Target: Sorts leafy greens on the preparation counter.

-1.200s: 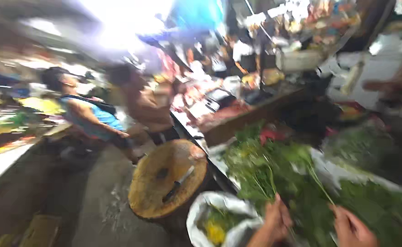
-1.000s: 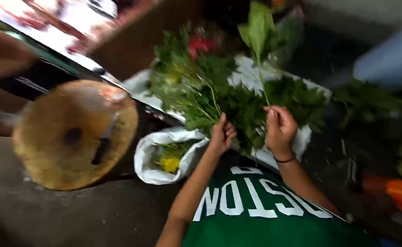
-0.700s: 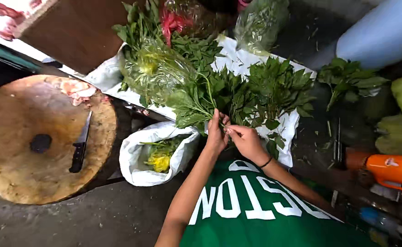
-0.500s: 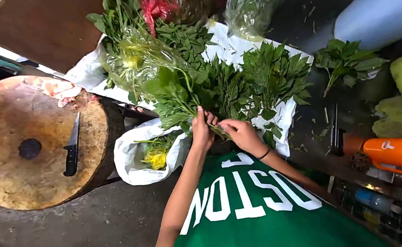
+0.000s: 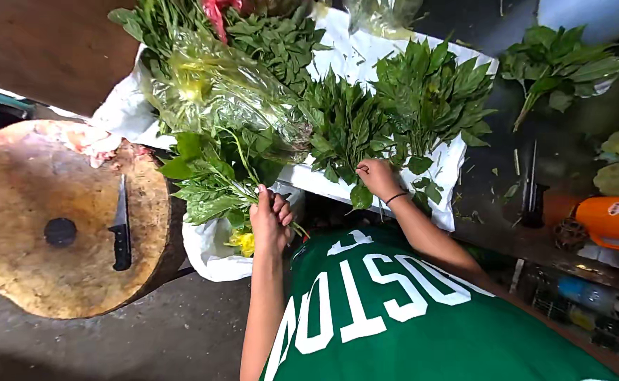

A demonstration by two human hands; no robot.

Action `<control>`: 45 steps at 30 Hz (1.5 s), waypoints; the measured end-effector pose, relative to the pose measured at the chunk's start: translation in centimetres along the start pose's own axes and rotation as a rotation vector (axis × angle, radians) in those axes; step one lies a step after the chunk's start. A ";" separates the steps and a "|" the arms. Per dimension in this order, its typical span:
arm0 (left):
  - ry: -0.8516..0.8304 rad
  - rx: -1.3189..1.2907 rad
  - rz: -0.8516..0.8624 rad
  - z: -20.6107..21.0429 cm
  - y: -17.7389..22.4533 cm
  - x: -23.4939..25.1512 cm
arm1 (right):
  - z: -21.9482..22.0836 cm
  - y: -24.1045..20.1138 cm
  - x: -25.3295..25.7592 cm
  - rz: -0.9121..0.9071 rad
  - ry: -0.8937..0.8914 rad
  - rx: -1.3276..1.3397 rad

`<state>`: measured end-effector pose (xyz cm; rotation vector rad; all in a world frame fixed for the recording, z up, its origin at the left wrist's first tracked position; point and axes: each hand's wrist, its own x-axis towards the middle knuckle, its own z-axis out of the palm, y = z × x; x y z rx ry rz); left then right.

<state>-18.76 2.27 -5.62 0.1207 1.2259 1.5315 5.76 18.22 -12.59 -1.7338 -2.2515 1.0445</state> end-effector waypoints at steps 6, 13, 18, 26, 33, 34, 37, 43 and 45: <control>-0.006 0.004 -0.055 0.6 0.4 1.3 | -5.5 1.2 -6.5 0.135 0.097 0.081; -0.131 0.043 -0.167 3.4 -0.2 3.5 | -0.1 5.1 -10.9 0.303 -0.230 0.107; -0.287 -0.019 -0.249 6.7 -1.4 4.2 | -3.5 1.4 -12.6 0.170 0.105 0.522; -0.506 -0.280 -0.318 10.4 -4.3 3.1 | -9.6 -9.5 -9.1 -0.332 0.486 0.345; -0.397 -0.226 -0.299 10.6 -4.7 1.7 | -3.6 -11.2 -7.4 -0.398 0.306 -0.057; -0.361 -0.163 -0.263 10.3 -4.8 2.0 | -3.3 -10.8 -7.8 -0.429 0.249 -0.083; -0.345 -0.007 -0.114 8.4 -5.0 1.8 | -3.5 -8.4 -8.8 -0.475 0.101 0.043; -0.313 -0.128 -0.082 5.0 -4.4 0.5 | -3.4 -0.1 -7.6 0.014 0.086 0.228; -0.291 -0.166 -0.088 4.1 -4.1 0.0 | -2.9 1.0 -6.4 0.080 0.057 0.213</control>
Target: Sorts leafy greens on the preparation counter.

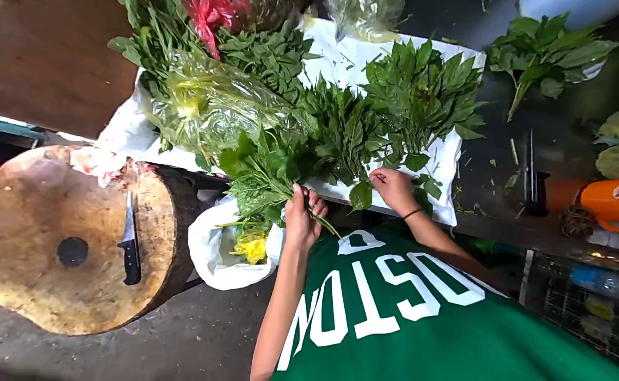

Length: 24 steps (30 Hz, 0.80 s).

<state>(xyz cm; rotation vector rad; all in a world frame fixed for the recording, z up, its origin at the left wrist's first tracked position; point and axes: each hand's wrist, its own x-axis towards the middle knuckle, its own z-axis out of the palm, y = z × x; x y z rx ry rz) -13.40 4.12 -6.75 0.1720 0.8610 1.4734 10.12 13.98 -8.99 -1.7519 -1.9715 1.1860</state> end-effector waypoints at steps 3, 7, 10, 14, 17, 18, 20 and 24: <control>0.038 -0.001 0.000 -0.6 0.7 -0.9 | 2.2 0.3 3.5 -0.043 -0.001 -0.053; 0.060 0.007 0.036 -0.6 1.3 -1.4 | 4.4 -1.3 6.5 -0.023 -0.054 -0.181; 0.037 -0.071 0.054 -0.5 1.6 -1.1 | 5.4 -1.4 7.8 0.047 -0.018 -0.244; -0.023 -0.175 0.026 -0.2 2.2 -0.8 | 5.5 -1.2 8.3 0.047 -0.068 -0.298; -0.048 -0.178 -0.027 0.0 2.3 -0.4 | 5.0 -0.2 8.5 0.007 -0.117 -0.161; -0.042 -0.160 -0.035 0.2 2.3 -0.3 | 4.4 -0.1 8.3 0.011 -0.125 -0.025; -0.020 -0.115 -0.010 0.5 2.4 0.1 | 2.3 -0.8 6.3 0.034 -0.128 0.263; 0.104 -0.004 0.047 2.2 2.3 1.9 | -2.0 -1.2 2.8 -0.032 -0.099 0.609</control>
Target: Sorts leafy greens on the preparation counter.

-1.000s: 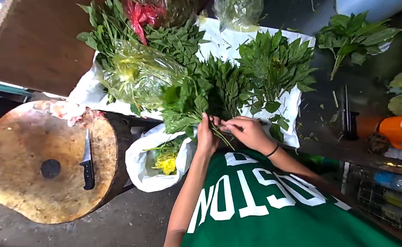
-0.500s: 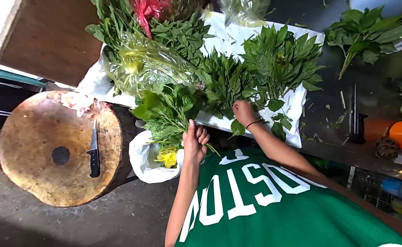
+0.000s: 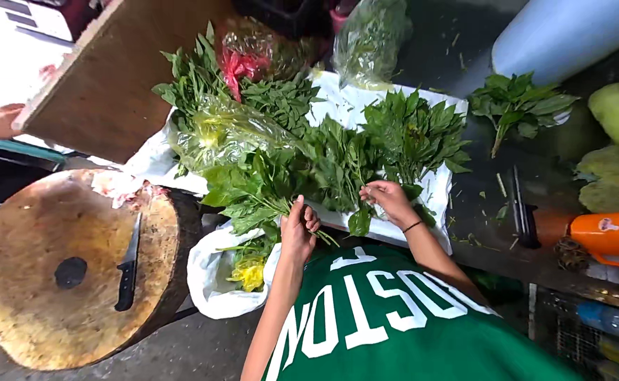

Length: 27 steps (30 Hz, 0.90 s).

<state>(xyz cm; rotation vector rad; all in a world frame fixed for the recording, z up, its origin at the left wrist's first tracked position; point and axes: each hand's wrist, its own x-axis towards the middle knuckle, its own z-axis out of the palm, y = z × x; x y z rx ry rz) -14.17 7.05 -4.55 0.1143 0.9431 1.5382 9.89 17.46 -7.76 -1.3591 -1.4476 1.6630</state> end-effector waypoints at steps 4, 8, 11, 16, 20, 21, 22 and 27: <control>0.036 0.079 -0.011 2.4 0.3 1.3 | -1.4 -0.6 -1.9 -0.128 0.037 0.078; 0.006 0.089 -0.052 4.3 0.0 2.2 | -1.7 -1.1 -2.7 -0.181 0.013 0.329; -0.022 0.107 -0.101 4.5 -0.9 3.0 | -1.5 2.2 -0.9 -0.034 0.130 0.262; -0.027 0.145 -0.113 4.4 -1.5 3.5 | -0.9 -0.1 -3.1 -0.112 0.085 0.371; -0.114 0.161 -0.043 4.9 -2.3 3.3 | -0.9 -1.5 -4.3 -0.203 0.043 0.270; -0.135 0.182 -0.029 5.2 -2.3 3.2 | -0.8 -1.9 -4.5 -0.220 0.043 0.198; -0.162 0.208 -0.012 5.4 -2.3 3.1 | -0.6 -2.3 -4.7 -0.237 0.053 0.113; -0.243 0.247 0.020 5.7 -1.9 3.3 | 0.8 -4.0 -4.6 -0.344 0.064 -0.090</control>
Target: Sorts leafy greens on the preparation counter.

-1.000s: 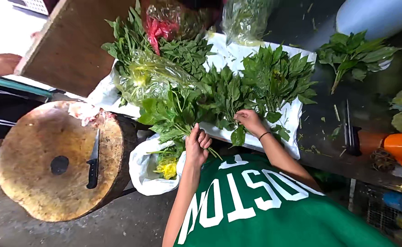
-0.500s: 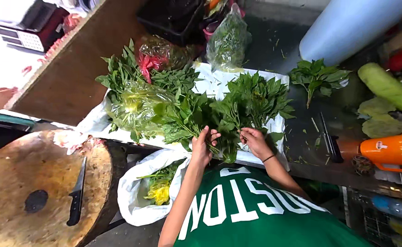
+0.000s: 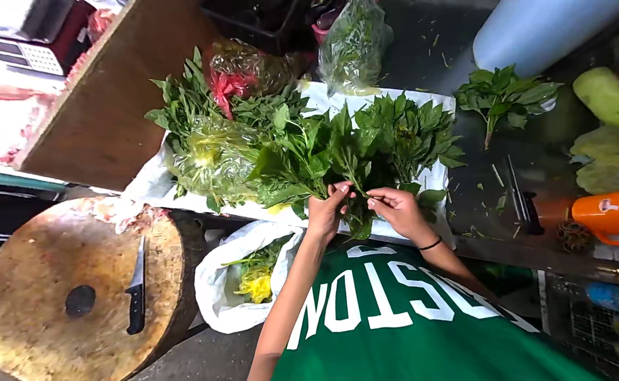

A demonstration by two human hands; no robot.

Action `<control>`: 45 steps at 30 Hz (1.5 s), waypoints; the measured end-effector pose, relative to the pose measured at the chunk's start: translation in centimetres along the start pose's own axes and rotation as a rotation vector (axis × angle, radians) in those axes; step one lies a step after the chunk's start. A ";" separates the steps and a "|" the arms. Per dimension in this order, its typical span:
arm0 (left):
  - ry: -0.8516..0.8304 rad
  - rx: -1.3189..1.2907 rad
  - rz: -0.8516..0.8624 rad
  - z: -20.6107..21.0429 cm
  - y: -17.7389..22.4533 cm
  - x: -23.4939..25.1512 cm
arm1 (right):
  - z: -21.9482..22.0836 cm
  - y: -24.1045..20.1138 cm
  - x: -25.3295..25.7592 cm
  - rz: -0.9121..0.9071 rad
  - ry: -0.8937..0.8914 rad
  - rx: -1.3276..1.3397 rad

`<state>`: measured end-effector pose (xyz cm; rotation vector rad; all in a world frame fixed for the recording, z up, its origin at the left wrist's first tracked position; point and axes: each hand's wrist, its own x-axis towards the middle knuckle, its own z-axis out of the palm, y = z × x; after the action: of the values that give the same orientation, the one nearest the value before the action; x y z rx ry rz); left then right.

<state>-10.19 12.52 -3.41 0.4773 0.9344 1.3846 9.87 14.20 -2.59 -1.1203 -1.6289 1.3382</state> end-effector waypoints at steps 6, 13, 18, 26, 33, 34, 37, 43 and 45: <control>0.013 -0.059 0.039 -1.7 1.0 -1.1 | 2.6 -1.5 1.3 -0.118 -0.045 -0.130; 0.470 0.221 0.040 -4.6 2.7 -1.9 | 6.5 1.6 2.8 0.016 -0.172 -0.284; 0.702 0.314 0.048 -9.2 3.4 -4.0 | 4.7 5.8 1.2 0.256 -0.042 -0.463; 0.632 0.153 -0.109 -9.7 2.3 -5.0 | 5.3 6.8 0.3 0.334 -0.014 -0.541; 0.529 0.159 -0.091 -7.8 1.3 -3.7 | 7.0 4.7 0.3 0.266 0.071 -0.670; 0.520 0.165 -0.070 -7.7 1.5 -3.9 | 6.8 4.5 0.0 0.249 0.090 -0.668; 0.475 0.136 0.014 -7.9 2.5 -3.8 | 5.8 5.1 0.0 0.426 0.021 -0.609; 0.450 0.077 0.037 -8.5 3.2 -3.7 | 4.1 8.6 -0.9 0.620 -0.043 -0.293; 0.431 0.084 0.038 -8.6 3.2 -3.6 | 3.2 7.4 -1.3 0.566 0.044 -0.045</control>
<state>-18.61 7.61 -4.93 0.2617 1.3422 1.5173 8.58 12.47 -10.53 -1.7086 -1.3622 1.6091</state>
